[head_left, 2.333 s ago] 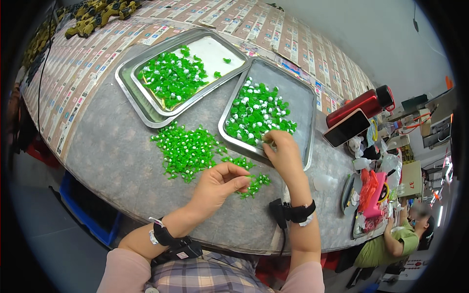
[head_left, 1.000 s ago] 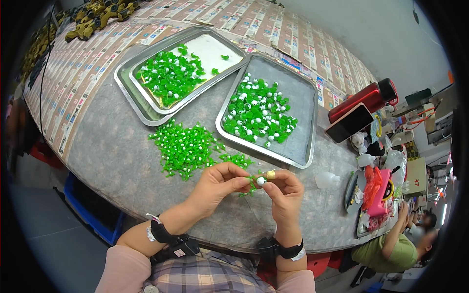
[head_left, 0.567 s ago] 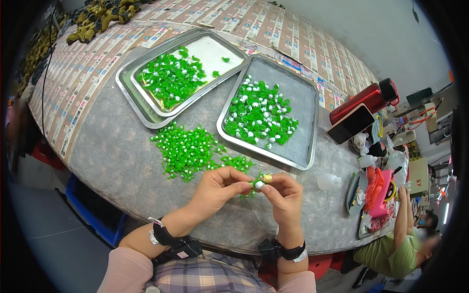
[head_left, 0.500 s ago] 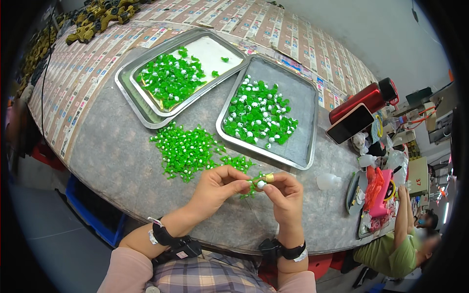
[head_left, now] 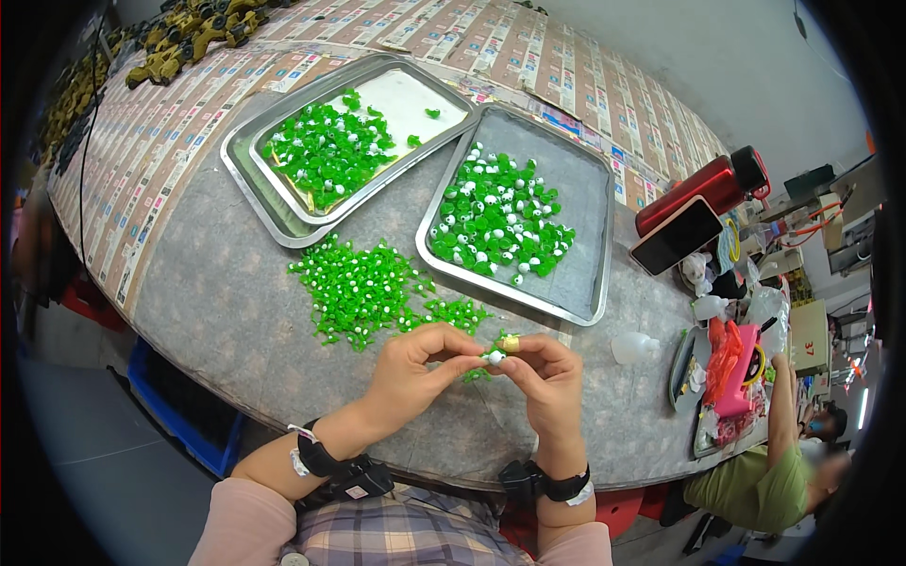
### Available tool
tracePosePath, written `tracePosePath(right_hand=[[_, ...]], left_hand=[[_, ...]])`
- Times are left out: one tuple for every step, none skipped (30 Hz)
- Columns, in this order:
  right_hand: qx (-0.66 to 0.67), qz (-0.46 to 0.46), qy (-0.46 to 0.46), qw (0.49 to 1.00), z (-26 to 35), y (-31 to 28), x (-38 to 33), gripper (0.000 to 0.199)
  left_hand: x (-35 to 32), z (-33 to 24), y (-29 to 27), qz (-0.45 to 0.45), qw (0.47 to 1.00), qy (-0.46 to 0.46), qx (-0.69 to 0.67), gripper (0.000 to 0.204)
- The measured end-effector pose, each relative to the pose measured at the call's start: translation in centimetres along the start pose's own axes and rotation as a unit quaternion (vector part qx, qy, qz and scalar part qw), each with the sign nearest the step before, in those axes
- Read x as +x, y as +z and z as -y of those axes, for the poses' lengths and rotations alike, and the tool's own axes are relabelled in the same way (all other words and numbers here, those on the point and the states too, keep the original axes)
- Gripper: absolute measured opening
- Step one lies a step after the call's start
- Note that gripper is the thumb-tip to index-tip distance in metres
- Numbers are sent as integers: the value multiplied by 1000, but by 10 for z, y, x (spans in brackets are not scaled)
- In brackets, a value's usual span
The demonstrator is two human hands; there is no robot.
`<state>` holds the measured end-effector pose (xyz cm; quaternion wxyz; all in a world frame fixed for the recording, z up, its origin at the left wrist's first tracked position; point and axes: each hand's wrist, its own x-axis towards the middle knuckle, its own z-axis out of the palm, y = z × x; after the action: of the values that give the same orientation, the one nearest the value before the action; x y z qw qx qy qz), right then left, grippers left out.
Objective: The person sits at a table and repeatedly picks up small green plastic pieces. They apply a drop of liquid from a white squeeze bottle onto each piece and then attach a small white bead to the top. The finished items are placed into a metal tray.
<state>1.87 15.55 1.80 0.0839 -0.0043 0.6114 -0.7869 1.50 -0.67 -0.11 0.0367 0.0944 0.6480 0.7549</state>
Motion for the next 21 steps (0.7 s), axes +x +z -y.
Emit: tracePosePath(right_hand=[[3, 2, 6, 1000, 0, 0, 0, 17], [6, 5, 11, 1000, 1, -1, -1, 18], [5, 11, 18, 1000, 2, -1, 0, 19], [4, 17, 24, 1000, 4, -1, 0, 20], [3, 24, 30, 999, 5, -2, 1, 21], [-9, 32, 35, 999, 5, -3, 1, 21], [-22, 40, 40, 998, 4, -5, 1, 22], [-34, 49, 45, 997, 4, -7, 1, 22], [-35, 48, 51, 997, 3, -8, 1, 22], [-35, 48, 57, 997, 3, -8, 1, 21], [-35, 47, 63, 996, 2, -9, 2, 20], [-34, 49, 70, 996, 1, -10, 2, 21], [-32, 51, 78, 995, -1, -12, 3, 21], [-31, 53, 85, 995, -3, -13, 4, 21], [-28, 54, 89, 994, -3, -14, 4, 21], [-26, 55, 93, 994, -3, -14, 4, 21], [-23, 57, 98, 993, -2, -15, 4, 20], [-20, 57, 100, 993, -2, -15, 4, 20], [-17, 57, 103, 993, -2, -15, 5, 20], [-14, 58, 105, 993, -3, -15, 5, 20], [-15, 58, 106, 993, -3, -15, 5, 20]], left_hand=[[0, 0, 0, 5, 999, 26, 29, 9], [0, -1, 0, 9, 999, 24, 38, 9], [0, -4, 0, 14, 999, 22, 47, 9], [0, -6, 0, 18, 998, 20, 55, 10], [1, -6, 0, 23, 999, -3, 36, 10], [1, -7, 0, 27, 999, -26, 16, 10], [1, -7, 0, 31, 998, -50, -3, 9], [0, -5, 0, 34, 998, -60, -6, 10], [0, -2, -1, 38, 997, -71, -10, 10], [0, -1, -2, 42, 996, -82, -13, 10], [0, -3, -1, 42, 996, -75, 6, 9], [0, -6, -1, 43, 996, -69, 24, 8], [1, -8, 0, 45, 996, -62, 43, 8], [2, -8, -1, 50, 995, -30, 86, 8], [2, -7, -2, 55, 990, 3, 129, 9], [2, -7, -3, 59, 983, 36, 171, 9], [3, -8, -2, 59, 979, 52, 186, 10], [3, -8, -2, 59, 975, 69, 202, 10], [4, -8, -2, 58, 971, 86, 217, 10], [4, -8, -2, 55, 967, 99, 229, 10], [4, -7, -2, 51, 963, 112, 241, 10]])
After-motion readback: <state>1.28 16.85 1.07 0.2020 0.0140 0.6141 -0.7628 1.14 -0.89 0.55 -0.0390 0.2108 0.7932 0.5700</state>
